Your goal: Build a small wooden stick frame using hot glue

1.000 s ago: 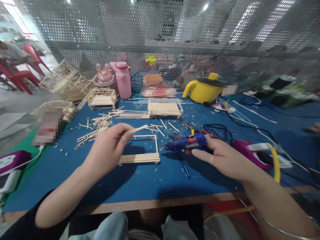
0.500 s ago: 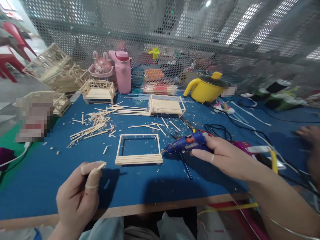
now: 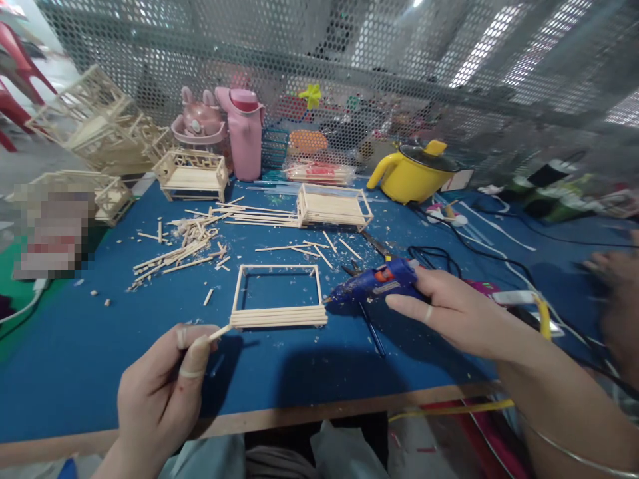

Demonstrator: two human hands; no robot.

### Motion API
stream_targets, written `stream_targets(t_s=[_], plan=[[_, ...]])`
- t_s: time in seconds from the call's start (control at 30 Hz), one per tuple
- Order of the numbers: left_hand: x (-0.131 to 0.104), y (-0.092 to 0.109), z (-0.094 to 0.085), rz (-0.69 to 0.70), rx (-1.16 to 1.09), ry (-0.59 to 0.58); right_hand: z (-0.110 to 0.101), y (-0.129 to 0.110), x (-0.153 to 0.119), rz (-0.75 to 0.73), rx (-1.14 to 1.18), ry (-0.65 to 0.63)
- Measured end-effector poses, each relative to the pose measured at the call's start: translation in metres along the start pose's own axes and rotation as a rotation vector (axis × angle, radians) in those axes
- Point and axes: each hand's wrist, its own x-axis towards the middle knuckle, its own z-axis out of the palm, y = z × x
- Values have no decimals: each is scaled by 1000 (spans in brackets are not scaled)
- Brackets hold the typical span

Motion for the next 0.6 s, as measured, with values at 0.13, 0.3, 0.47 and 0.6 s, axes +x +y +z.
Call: stream_targets(t_s=[0.13, 0.3, 0.47, 0.6], plan=[[-1, -2, 2, -8, -19, 0, 0, 1, 1, -6, 9, 5], [-1, -4, 0, -12, -4, -50, -1, -2, 1, -7, -5, -15], [0, -3, -1, 6, -5, -73, -6, -4, 0, 5, -57, 19], [0, -4, -2, 87, -37, -86, -12, -3, 0, 45, -24, 109]])
